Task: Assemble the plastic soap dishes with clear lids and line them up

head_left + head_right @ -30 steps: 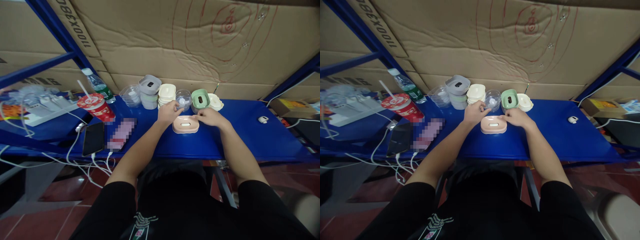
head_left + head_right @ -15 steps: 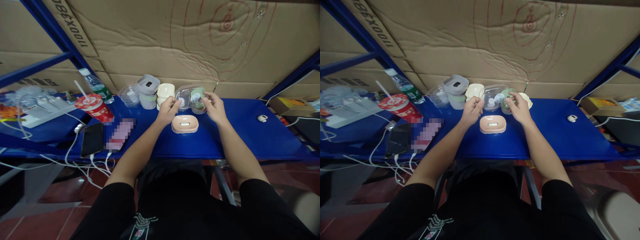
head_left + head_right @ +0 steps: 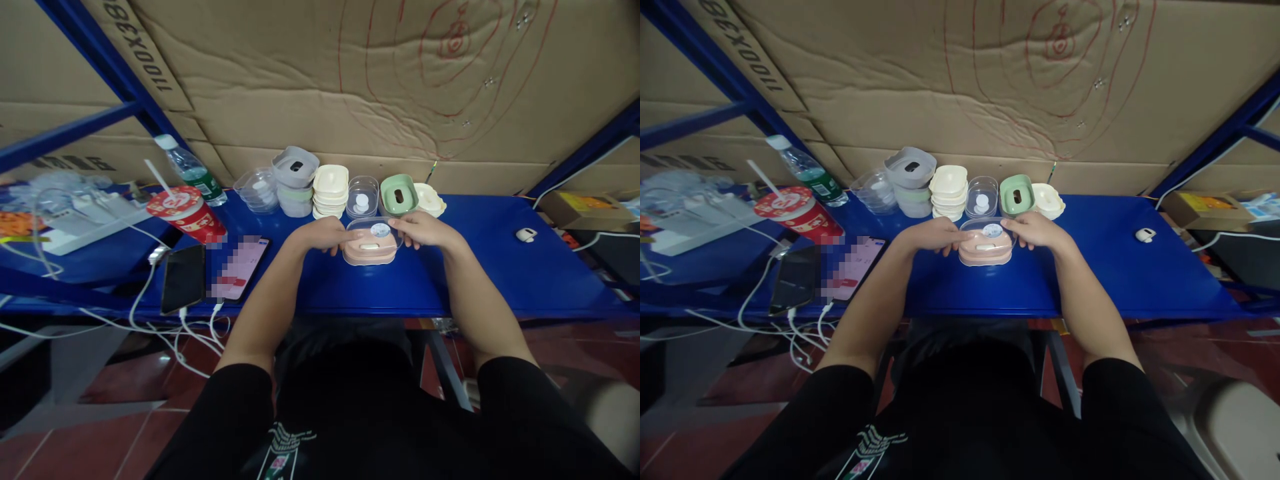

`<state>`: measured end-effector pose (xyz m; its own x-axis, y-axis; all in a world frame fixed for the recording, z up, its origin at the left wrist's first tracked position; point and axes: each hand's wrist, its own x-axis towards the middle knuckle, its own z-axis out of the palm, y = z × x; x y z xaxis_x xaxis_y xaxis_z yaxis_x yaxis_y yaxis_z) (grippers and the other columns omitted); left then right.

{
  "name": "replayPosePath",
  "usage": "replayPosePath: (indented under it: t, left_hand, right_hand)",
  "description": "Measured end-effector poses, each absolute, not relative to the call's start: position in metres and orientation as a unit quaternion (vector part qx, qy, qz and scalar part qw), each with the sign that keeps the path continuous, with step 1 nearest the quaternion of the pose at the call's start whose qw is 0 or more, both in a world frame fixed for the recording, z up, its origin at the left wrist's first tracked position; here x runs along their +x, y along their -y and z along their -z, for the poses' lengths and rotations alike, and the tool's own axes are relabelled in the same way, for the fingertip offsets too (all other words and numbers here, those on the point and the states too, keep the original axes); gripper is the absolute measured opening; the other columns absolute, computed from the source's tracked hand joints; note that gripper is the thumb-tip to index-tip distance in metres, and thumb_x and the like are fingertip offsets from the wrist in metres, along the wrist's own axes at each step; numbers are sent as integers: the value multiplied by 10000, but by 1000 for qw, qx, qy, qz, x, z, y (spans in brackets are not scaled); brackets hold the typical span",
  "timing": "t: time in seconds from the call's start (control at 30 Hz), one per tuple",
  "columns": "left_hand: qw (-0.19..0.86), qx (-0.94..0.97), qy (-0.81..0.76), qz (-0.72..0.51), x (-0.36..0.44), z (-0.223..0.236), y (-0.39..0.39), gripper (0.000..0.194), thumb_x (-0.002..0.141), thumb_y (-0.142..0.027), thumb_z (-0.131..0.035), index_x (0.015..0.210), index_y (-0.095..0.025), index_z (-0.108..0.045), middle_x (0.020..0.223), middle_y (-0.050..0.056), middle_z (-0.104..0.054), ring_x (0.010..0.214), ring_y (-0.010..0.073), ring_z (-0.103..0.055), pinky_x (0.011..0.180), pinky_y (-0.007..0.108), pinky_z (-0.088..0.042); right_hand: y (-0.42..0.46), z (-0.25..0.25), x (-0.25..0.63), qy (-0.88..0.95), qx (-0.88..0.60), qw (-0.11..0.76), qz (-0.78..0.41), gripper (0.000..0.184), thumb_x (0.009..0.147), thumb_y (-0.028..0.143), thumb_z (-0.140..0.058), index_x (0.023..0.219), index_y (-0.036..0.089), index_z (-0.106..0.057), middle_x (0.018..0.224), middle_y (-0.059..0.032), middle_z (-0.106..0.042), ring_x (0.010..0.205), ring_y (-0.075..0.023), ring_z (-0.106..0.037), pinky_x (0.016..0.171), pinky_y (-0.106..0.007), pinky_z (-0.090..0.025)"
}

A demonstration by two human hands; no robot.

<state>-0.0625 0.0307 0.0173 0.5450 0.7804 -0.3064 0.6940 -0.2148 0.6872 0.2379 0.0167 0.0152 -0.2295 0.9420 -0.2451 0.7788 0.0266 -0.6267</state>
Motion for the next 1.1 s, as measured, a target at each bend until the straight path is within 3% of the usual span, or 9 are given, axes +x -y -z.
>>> replayPosePath:
  t: [0.27,0.67,0.77,0.87,0.97,1.1]
  left_hand:
    - [400,773,-492,-5,-61,-4,-38,613,917,-722,-647,559,-225,-671,587,90,-731,483,181,-618,572,324,-497]
    - [399,774,-491,10,-64,-6,-42,542,869,-723,-680,683,-216,-721,728,82,-800,554,187,-675,629,303,-525]
    - [394,778,-490,-4,-64,-1,-45,552,877,-741,-658,693,-221,-685,722,75,-788,557,193,-674,630,308,-516]
    - [375,790,-485,-28,-62,4,-46,565,910,-753,-614,703,-228,-653,731,67,-780,561,187,-663,624,306,-503]
    - [356,798,-484,-47,-55,8,-43,594,948,-775,-547,717,-232,-624,733,60,-767,567,182,-654,621,304,-486]
    - [336,817,-462,-82,-45,11,-38,613,981,-788,-466,752,-236,-599,751,54,-744,649,195,-671,682,311,-477]
  right_hand:
    - [-21,-5,231,756,-591,14,-281,699,1088,738,-398,903,160,-745,760,-90,-769,542,-148,-667,648,-316,-532]
    - [-17,-7,228,757,-603,6,-251,657,1098,699,-382,866,183,-715,735,-79,-754,577,-167,-673,657,-323,-503]
    - [-15,-11,228,766,-621,19,-166,597,1073,678,-471,818,196,-714,783,-99,-756,739,-229,-715,691,-344,-480]
    - [-14,-11,225,784,-605,120,-69,410,977,610,-685,968,209,-771,955,-114,-796,952,-299,-731,795,-384,-506]
    - [-12,-9,217,844,-485,204,-104,450,915,563,-783,1233,246,-771,1256,-112,-795,1199,-325,-701,1016,-443,-524]
    - [-6,-8,207,902,-362,162,-169,567,854,494,-853,1359,266,-730,1494,-98,-705,1397,-337,-610,1199,-492,-436]
